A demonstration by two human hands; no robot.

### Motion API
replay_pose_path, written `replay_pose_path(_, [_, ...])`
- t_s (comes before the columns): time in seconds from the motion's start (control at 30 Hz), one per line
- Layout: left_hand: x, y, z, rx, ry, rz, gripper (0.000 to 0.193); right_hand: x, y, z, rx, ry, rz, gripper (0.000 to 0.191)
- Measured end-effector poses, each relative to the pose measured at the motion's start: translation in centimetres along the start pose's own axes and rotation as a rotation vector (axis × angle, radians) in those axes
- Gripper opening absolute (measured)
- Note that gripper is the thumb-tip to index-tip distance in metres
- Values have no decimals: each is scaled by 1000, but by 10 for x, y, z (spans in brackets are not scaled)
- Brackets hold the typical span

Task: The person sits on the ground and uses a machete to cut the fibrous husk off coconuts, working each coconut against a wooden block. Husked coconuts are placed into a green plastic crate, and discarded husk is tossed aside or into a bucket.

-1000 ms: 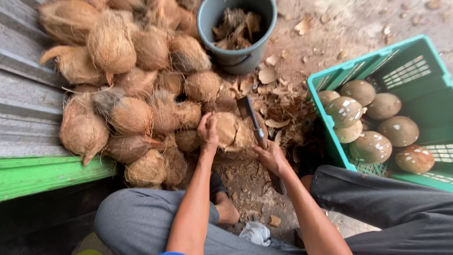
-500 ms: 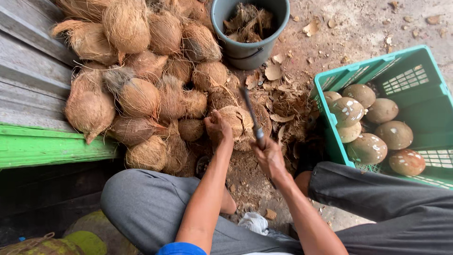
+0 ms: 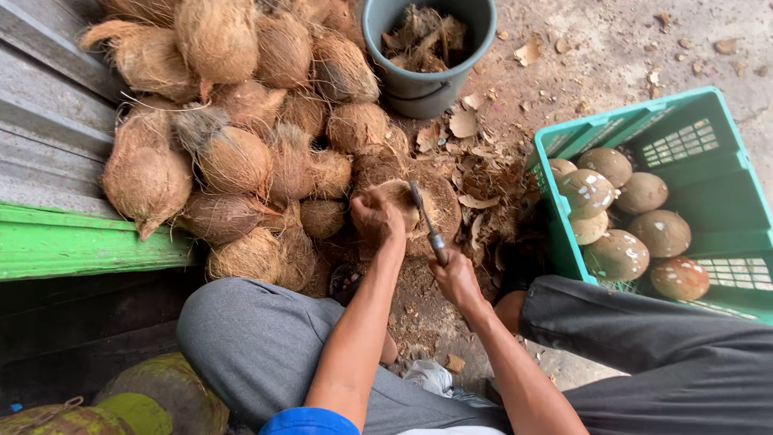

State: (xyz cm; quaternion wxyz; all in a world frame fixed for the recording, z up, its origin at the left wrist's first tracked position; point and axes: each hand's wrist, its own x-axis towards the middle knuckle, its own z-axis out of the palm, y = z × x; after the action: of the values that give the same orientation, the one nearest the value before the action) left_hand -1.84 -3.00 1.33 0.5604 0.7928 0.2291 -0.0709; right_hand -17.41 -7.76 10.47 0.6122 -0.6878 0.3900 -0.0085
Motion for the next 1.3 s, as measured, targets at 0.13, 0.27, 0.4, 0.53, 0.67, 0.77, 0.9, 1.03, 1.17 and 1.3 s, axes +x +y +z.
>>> replay_pose_path(0.13, [0,1,0,29,-34,102,40,2,-17,-16,-174,-25,60,24])
replay_pose_path(0.27, [-11,19,-14,242,10,-7,42,4,-18,-26,171,85,-212,35])
replay_pose_path(0.4, [-20,33,-25,162,-61,-54,43,10,13,-6,143,59,-192,34])
replay_pose_path(0.53, [-16,26,-23,200,-119,-88,42,17,19,-10,-282,-149,55,30])
replay_pose_path(0.67, [-6,12,-16,232,164,340,42,13,-12,-29,-71,-12,-126,32])
replay_pose_path(0.77, [-1,8,-15,271,-78,98,38,13,-20,-28,178,63,-89,42])
replay_pose_path(0.9, [1,14,-20,166,-108,120,37,33,-2,-15,-93,-3,-60,36])
replay_pose_path(1.03, [1,20,-24,149,-211,136,36,39,1,-26,-334,-170,33,31])
replay_pose_path(1.17, [2,18,-25,195,-134,261,38,30,-30,-40,-22,-69,-3,26])
replay_pose_path(1.3, [5,13,-25,169,-165,244,37,31,-34,-33,103,-5,-136,44])
